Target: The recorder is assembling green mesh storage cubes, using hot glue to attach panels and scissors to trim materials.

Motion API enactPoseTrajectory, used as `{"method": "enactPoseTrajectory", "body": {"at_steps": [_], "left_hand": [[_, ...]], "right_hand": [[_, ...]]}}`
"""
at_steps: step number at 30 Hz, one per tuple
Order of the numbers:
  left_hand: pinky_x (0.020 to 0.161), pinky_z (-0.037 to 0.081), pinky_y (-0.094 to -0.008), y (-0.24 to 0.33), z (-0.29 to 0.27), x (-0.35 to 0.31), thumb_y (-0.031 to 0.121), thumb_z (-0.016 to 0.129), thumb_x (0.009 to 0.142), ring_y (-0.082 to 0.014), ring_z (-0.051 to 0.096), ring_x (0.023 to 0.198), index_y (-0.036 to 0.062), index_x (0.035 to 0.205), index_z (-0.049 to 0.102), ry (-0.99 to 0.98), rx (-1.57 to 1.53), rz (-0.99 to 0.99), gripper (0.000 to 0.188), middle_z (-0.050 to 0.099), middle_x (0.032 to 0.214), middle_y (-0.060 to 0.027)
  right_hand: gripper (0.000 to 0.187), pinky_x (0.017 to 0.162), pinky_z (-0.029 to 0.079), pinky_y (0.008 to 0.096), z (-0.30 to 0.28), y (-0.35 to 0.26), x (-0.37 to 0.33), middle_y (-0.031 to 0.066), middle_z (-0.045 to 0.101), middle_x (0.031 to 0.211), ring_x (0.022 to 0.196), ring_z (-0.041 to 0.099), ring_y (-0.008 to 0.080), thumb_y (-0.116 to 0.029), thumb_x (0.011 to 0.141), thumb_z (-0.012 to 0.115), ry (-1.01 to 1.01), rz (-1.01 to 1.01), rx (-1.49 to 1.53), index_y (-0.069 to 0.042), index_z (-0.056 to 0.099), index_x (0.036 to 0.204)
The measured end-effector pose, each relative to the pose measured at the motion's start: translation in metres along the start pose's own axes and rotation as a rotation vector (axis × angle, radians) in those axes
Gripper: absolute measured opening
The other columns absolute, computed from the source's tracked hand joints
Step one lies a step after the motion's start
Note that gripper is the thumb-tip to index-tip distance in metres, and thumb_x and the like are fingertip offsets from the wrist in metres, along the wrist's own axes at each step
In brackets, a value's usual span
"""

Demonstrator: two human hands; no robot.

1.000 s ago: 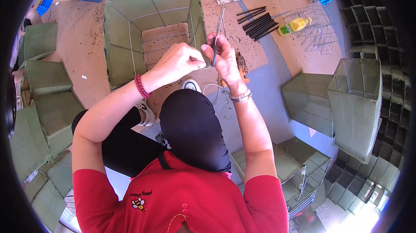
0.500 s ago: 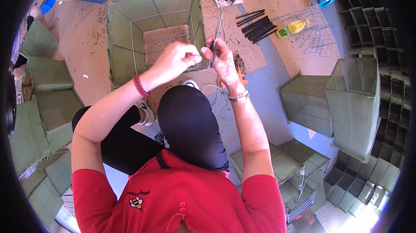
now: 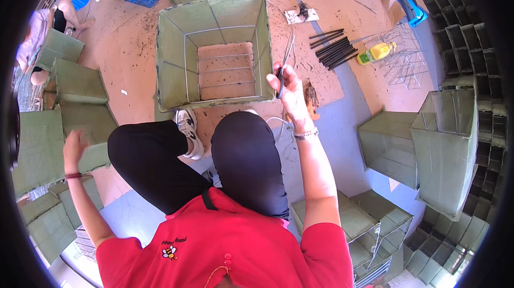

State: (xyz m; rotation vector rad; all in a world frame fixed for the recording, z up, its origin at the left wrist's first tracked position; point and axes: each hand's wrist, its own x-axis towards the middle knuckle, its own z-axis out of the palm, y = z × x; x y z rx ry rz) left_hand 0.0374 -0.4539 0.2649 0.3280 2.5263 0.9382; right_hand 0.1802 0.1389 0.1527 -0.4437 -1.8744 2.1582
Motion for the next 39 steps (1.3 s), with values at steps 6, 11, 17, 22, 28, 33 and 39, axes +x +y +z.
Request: {"method": "enactPoseTrajectory", "body": {"at_steps": [6, 11, 17, 22, 28, 33, 39], "left_hand": [[0.082, 0.046, -0.0368, 0.078, 0.040, -0.007, 0.012, 0.056, 0.085, -0.0290, 0.060, 0.096, -0.0009, 0.099, 0.062, 0.366, 0.472, 0.084, 0.020, 0.063, 0.100, -0.0141], [0.074, 0.050, -0.0359, 0.180, 0.143, 0.059, 0.010, 0.054, 0.086, -0.0290, 0.063, 0.085, 0.0026, 0.098, 0.064, 0.237, 0.386, 0.624, 0.017, 0.065, 0.095, -0.0151], [0.076, 0.050, -0.0382, 0.221, 0.241, 0.081, 0.028, 0.060, 0.084, -0.0310, 0.061, 0.088, 0.0009, 0.112, 0.054, -0.065, 0.415, 0.815, 0.039, 0.063, 0.096, -0.0169], [0.059, 0.049, -0.0419, 0.211, 0.257, 0.110, 0.018, 0.056, 0.086, -0.0347, 0.060, 0.070, 0.0047, 0.091, 0.053, -0.010, 0.419, 0.750, 0.014, 0.063, 0.081, -0.0170], [0.055, 0.046, -0.0432, 0.221, 0.263, 0.120, 0.017, 0.056, 0.085, -0.0357, 0.058, 0.063, 0.0070, 0.086, 0.054, 0.019, 0.394, 0.789, 0.010, 0.059, 0.068, -0.0171], [0.055, 0.044, -0.0411, 0.225, 0.257, 0.110, 0.013, 0.059, 0.084, -0.0362, 0.057, 0.062, 0.0074, 0.092, 0.059, -0.009, 0.377, 0.709, 0.010, 0.059, 0.071, -0.0179], [0.058, 0.047, -0.0376, 0.234, 0.269, 0.115, 0.010, 0.058, 0.083, -0.0326, 0.060, 0.066, 0.0040, 0.091, 0.059, -0.033, 0.342, 0.697, 0.009, 0.061, 0.076, -0.0153]], "right_hand": [[0.032, 0.072, 0.035, 0.0173, -0.002, 0.002, -0.003, -0.0078, 0.047, 0.086, 0.079, 0.042, 0.0030, -0.013, 0.079, 0.071, 0.018, 0.019, 0.013, -0.009, 0.055, 0.105], [0.032, 0.074, 0.036, 0.0169, -0.006, 0.008, 0.001, -0.0074, 0.049, 0.087, 0.080, 0.045, 0.0032, -0.011, 0.079, 0.070, 0.045, 0.004, 0.036, -0.010, 0.055, 0.106], [0.031, 0.089, 0.034, 0.0224, -0.001, 0.016, 0.015, -0.0044, 0.054, 0.098, 0.094, 0.047, 0.0069, -0.019, 0.081, 0.070, 0.078, -0.038, 0.040, -0.008, 0.055, 0.107], [0.030, 0.079, 0.040, 0.0225, -0.007, 0.009, 0.036, -0.0044, 0.056, 0.090, 0.084, 0.051, 0.0063, -0.022, 0.083, 0.067, 0.097, 0.090, 0.038, -0.009, 0.056, 0.107], [0.034, 0.056, 0.053, 0.0249, -0.087, 0.053, 0.006, 0.0049, 0.061, 0.078, 0.065, 0.061, 0.0117, -0.030, 0.081, 0.069, 0.473, 0.167, 0.319, -0.006, 0.055, 0.099], [0.039, 0.053, 0.053, 0.0261, -0.182, 0.184, -0.086, 0.0072, 0.061, 0.074, 0.059, 0.060, 0.0138, -0.033, 0.075, 0.074, 0.672, 0.640, -0.146, 0.001, 0.059, 0.088], [0.064, 0.063, 0.054, 0.0343, -0.244, 0.311, -0.210, 0.0169, 0.066, 0.087, 0.071, 0.066, 0.0260, -0.043, 0.063, 0.078, 0.905, 0.878, -0.901, 0.005, 0.060, 0.100]]}}
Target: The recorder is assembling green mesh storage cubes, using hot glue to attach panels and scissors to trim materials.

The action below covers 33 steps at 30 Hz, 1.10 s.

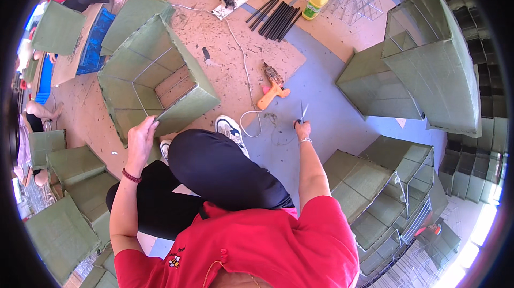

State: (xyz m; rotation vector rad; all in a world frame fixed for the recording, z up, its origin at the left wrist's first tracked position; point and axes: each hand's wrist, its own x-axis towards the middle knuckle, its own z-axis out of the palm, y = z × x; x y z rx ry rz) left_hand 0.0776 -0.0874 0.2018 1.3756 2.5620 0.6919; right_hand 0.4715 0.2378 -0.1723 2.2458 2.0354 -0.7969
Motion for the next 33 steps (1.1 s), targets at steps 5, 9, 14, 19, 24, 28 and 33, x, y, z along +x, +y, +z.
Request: {"method": "enactPoseTrajectory", "body": {"at_steps": [5, 9, 14, 19, 24, 28, 33], "left_hand": [[0.059, 0.047, -0.0372, 0.001, -0.005, -0.006, 0.008, 0.058, 0.083, -0.0317, 0.061, 0.067, 0.0032, 0.092, 0.059, 0.009, 0.045, -0.054, 0.010, 0.062, 0.077, -0.0150], [0.059, 0.048, -0.0366, 0.000, -0.002, -0.006, 0.008, 0.058, 0.083, -0.0312, 0.061, 0.068, 0.0039, 0.094, 0.060, 0.048, 0.055, -0.025, 0.012, 0.062, 0.078, -0.0152], [0.058, 0.048, -0.0364, 0.003, 0.004, 0.002, 0.009, 0.059, 0.082, -0.0311, 0.062, 0.067, 0.0046, 0.095, 0.061, 0.040, 0.032, -0.001, 0.013, 0.062, 0.077, -0.0152], [0.059, 0.049, -0.0361, -0.002, -0.002, -0.008, 0.012, 0.060, 0.083, -0.0300, 0.063, 0.068, 0.0054, 0.094, 0.062, 0.050, 0.055, -0.032, 0.013, 0.063, 0.079, -0.0148], [0.059, 0.050, -0.0353, 0.001, 0.006, -0.003, 0.013, 0.061, 0.082, -0.0289, 0.063, 0.068, 0.0048, 0.093, 0.062, 0.062, 0.069, -0.005, 0.014, 0.065, 0.081, -0.0134], [0.057, 0.050, -0.0347, 0.003, 0.001, -0.004, 0.016, 0.062, 0.082, -0.0280, 0.063, 0.067, 0.0047, 0.093, 0.063, 0.088, 0.145, 0.005, 0.016, 0.066, 0.083, -0.0120], [0.052, 0.047, -0.0373, 0.003, -0.012, 0.012, 0.020, 0.061, 0.083, -0.0280, 0.060, 0.058, 0.0063, 0.086, 0.060, 0.065, 0.164, 0.010, 0.014, 0.062, 0.068, -0.0101]], "right_hand": [[0.055, 0.082, 0.049, 0.0415, -0.022, 0.015, 0.010, 0.0221, 0.064, 0.095, 0.095, 0.061, 0.0375, -0.039, 0.063, 0.077, -0.227, -0.021, -0.123, 0.002, 0.061, 0.096], [0.039, 0.079, 0.050, 0.0420, -0.046, 0.008, 0.007, 0.0205, 0.064, 0.094, 0.089, 0.062, 0.0376, -0.027, 0.071, 0.072, -0.129, -0.186, -0.289, 0.000, 0.059, 0.096], [0.020, 0.076, 0.051, 0.0424, -0.046, 0.022, 0.013, 0.0172, 0.065, 0.092, 0.089, 0.063, 0.0348, -0.016, 0.081, 0.058, -0.003, -0.089, -0.383, -0.004, 0.060, 0.096], [0.021, 0.073, 0.051, 0.0429, -0.034, -0.012, -0.004, 0.0156, 0.067, 0.088, 0.088, 0.063, 0.0348, -0.023, 0.082, 0.055, 0.041, -0.223, -0.410, -0.004, 0.066, 0.083], [0.027, 0.069, 0.051, 0.0440, -0.003, -0.048, -0.002, 0.0185, 0.065, 0.080, 0.079, 0.064, 0.0347, -0.030, 0.079, 0.062, -0.075, -0.377, -0.033, -0.004, 0.066, 0.084], [0.027, 0.067, 0.050, 0.0386, 0.008, -0.139, -0.057, 0.0169, 0.066, 0.077, 0.071, 0.065, 0.0313, -0.028, 0.079, 0.063, -0.097, -0.522, 0.156, -0.001, 0.065, 0.084], [0.027, 0.075, 0.048, 0.0370, -0.080, -0.287, -0.182, 0.0141, 0.060, 0.095, 0.088, 0.059, 0.0307, -0.006, 0.075, 0.067, 0.079, -1.282, 0.516, -0.004, 0.056, 0.100]]}}
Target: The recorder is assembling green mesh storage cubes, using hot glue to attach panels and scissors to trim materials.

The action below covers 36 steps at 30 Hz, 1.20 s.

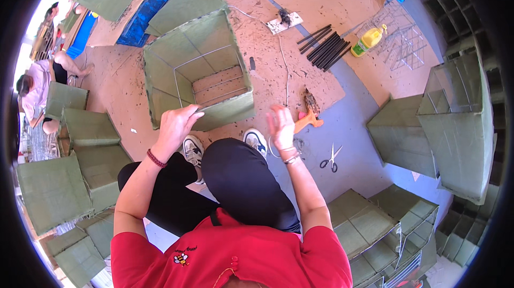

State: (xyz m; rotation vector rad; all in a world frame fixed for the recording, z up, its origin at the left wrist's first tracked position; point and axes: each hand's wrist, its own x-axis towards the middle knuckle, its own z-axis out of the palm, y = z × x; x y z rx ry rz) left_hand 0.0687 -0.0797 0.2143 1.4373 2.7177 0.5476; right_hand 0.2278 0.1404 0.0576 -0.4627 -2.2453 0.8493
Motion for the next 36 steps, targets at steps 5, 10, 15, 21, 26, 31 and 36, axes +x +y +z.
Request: {"method": "enactPoseTrajectory", "body": {"at_steps": [5, 10, 15, 21, 26, 31, 36], "left_hand": [[0.048, 0.045, -0.0381, -0.001, 0.008, 0.006, 0.021, 0.061, 0.082, -0.0284, 0.059, 0.054, 0.0065, 0.079, 0.059, -0.050, -0.008, 0.023, 0.015, 0.059, 0.062, -0.0113], [0.072, 0.051, -0.0339, -0.023, -0.008, -0.009, 0.018, 0.067, 0.073, -0.0284, 0.062, 0.085, 0.0015, 0.085, 0.063, -0.188, 0.035, 0.206, 0.020, 0.064, 0.086, -0.0138], [0.084, 0.048, -0.0315, -0.041, -0.061, -0.011, 0.015, 0.060, 0.086, -0.0205, 0.061, 0.097, 0.0007, 0.106, 0.063, 0.326, -0.534, -0.305, 0.025, 0.063, 0.110, -0.0114], [0.112, 0.014, -0.0346, -0.016, 0.033, 0.025, 0.046, 0.040, 0.093, -0.0290, 0.015, 0.138, 0.0001, 0.142, 0.019, 0.237, -0.731, -0.378, 0.070, 0.018, 0.148, -0.0195], [0.111, 0.017, -0.0373, 0.037, 0.074, 0.058, 0.044, 0.043, 0.092, -0.0320, 0.016, 0.137, 0.0015, 0.142, 0.018, 0.352, -0.807, -0.355, 0.069, 0.011, 0.149, -0.0182], [0.111, 0.018, -0.0382, 0.058, 0.097, 0.083, 0.037, 0.051, 0.090, -0.0319, 0.020, 0.136, 0.0029, 0.140, 0.025, 0.252, -0.839, -0.114, 0.066, 0.019, 0.147, -0.0183], [0.110, 0.020, -0.0409, -0.084, 0.190, 0.038, 0.036, 0.055, 0.087, -0.0363, 0.026, 0.132, -0.0039, 0.135, 0.032, 0.582, -0.448, -0.960, 0.066, 0.032, 0.140, -0.0231]], "right_hand": [[0.037, 0.077, 0.048, 0.0371, -0.020, -0.154, 0.107, 0.0131, 0.059, 0.094, 0.090, 0.059, 0.0277, -0.029, 0.075, 0.068, -0.221, -0.628, 0.110, -0.002, 0.055, 0.097], [0.038, 0.052, 0.046, 0.0346, 0.018, -0.129, 0.102, 0.0095, 0.057, 0.057, 0.058, 0.061, 0.0254, -0.044, 0.082, 0.056, -0.662, -0.674, -0.191, -0.008, 0.052, 0.070], [0.034, 0.058, 0.048, 0.0351, -0.019, -0.090, 0.125, 0.0100, 0.062, 0.067, 0.065, 0.063, 0.0257, -0.041, 0.080, 0.059, -0.557, -0.631, -0.133, -0.007, 0.061, 0.085], [0.042, 0.085, 0.044, 0.0389, -0.088, -0.044, 0.151, 0.0135, 0.063, 0.102, 0.099, 0.057, 0.0311, -0.042, 0.083, 0.056, -0.710, -0.371, -0.144, -0.007, 0.061, 0.107], [0.072, 0.104, 0.032, 0.0364, -0.113, -0.070, 0.166, 0.0193, 0.049, 0.129, 0.125, 0.042, 0.0255, -0.047, 0.085, 0.056, -0.858, 0.061, 0.345, 0.005, 0.037, 0.132], [0.047, 0.077, 0.047, 0.0339, -0.079, -0.071, 0.178, 0.0255, 0.062, 0.093, 0.084, 0.063, 0.0312, -0.033, 0.089, 0.052, -0.323, 0.146, -0.022, 0.004, 0.051, 0.118], [0.031, 0.068, 0.045, 0.0291, -0.086, -0.046, 0.188, 0.0153, 0.062, 0.080, 0.071, 0.058, 0.0189, -0.023, 0.090, 0.051, -0.409, 0.209, 0.059, 0.000, 0.057, 0.110]]}}
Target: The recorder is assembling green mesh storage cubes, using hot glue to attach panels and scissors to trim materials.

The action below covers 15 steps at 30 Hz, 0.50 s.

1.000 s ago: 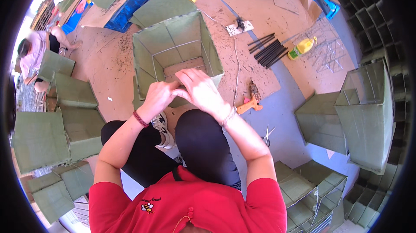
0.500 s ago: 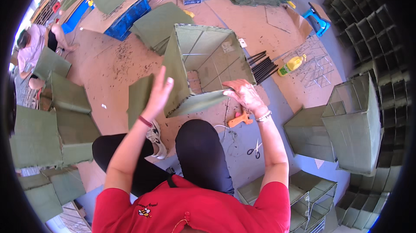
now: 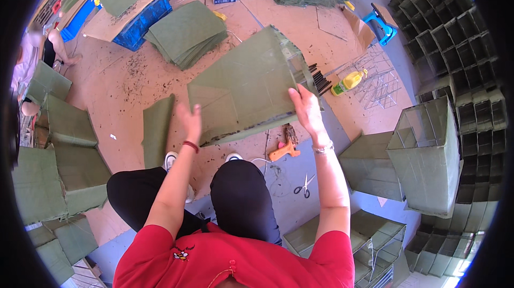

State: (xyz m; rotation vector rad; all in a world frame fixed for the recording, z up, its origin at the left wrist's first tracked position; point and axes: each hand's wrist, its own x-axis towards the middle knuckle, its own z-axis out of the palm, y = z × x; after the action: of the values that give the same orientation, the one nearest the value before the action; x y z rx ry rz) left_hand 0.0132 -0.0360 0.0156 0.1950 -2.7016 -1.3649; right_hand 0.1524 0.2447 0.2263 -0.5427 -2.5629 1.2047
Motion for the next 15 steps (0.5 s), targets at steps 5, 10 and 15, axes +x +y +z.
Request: {"method": "enactPoseTrajectory", "body": {"at_steps": [5, 10, 15], "left_hand": [[0.096, 0.041, -0.0376, -0.055, 0.009, 0.001, 0.035, 0.053, 0.090, -0.0269, 0.051, 0.114, -0.0051, 0.125, 0.043, -0.688, -0.874, -0.793, 0.055, 0.053, 0.124, -0.0154], [0.078, 0.048, -0.0293, -0.004, -0.018, 0.037, 0.024, 0.054, 0.091, -0.0149, 0.060, 0.085, -0.0018, 0.101, 0.062, -0.515, -0.795, -0.365, 0.029, 0.065, 0.095, -0.0069], [0.072, 0.049, -0.0246, 0.122, -0.141, 0.063, 0.015, 0.056, 0.089, -0.0115, 0.062, 0.079, -0.0019, 0.099, 0.062, -0.579, -0.775, -0.067, 0.021, 0.066, 0.091, -0.0068]], "right_hand": [[0.037, 0.086, 0.043, 0.0242, -0.022, 0.044, 0.006, 0.0076, 0.062, 0.106, 0.095, 0.055, 0.0117, -0.013, 0.089, 0.055, 0.116, 0.028, 0.393, 0.005, 0.051, 0.121], [0.039, 0.092, 0.040, 0.0270, -0.026, 0.050, 0.005, 0.0080, 0.059, 0.114, 0.102, 0.054, 0.0135, -0.016, 0.092, 0.050, 0.067, 0.090, 0.491, 0.004, 0.048, 0.125], [0.043, 0.098, 0.036, 0.0304, 0.024, 0.109, -0.024, 0.0086, 0.054, 0.123, 0.113, 0.049, 0.0172, -0.022, 0.093, 0.049, 0.119, 0.165, 0.920, 0.004, 0.046, 0.127]]}}
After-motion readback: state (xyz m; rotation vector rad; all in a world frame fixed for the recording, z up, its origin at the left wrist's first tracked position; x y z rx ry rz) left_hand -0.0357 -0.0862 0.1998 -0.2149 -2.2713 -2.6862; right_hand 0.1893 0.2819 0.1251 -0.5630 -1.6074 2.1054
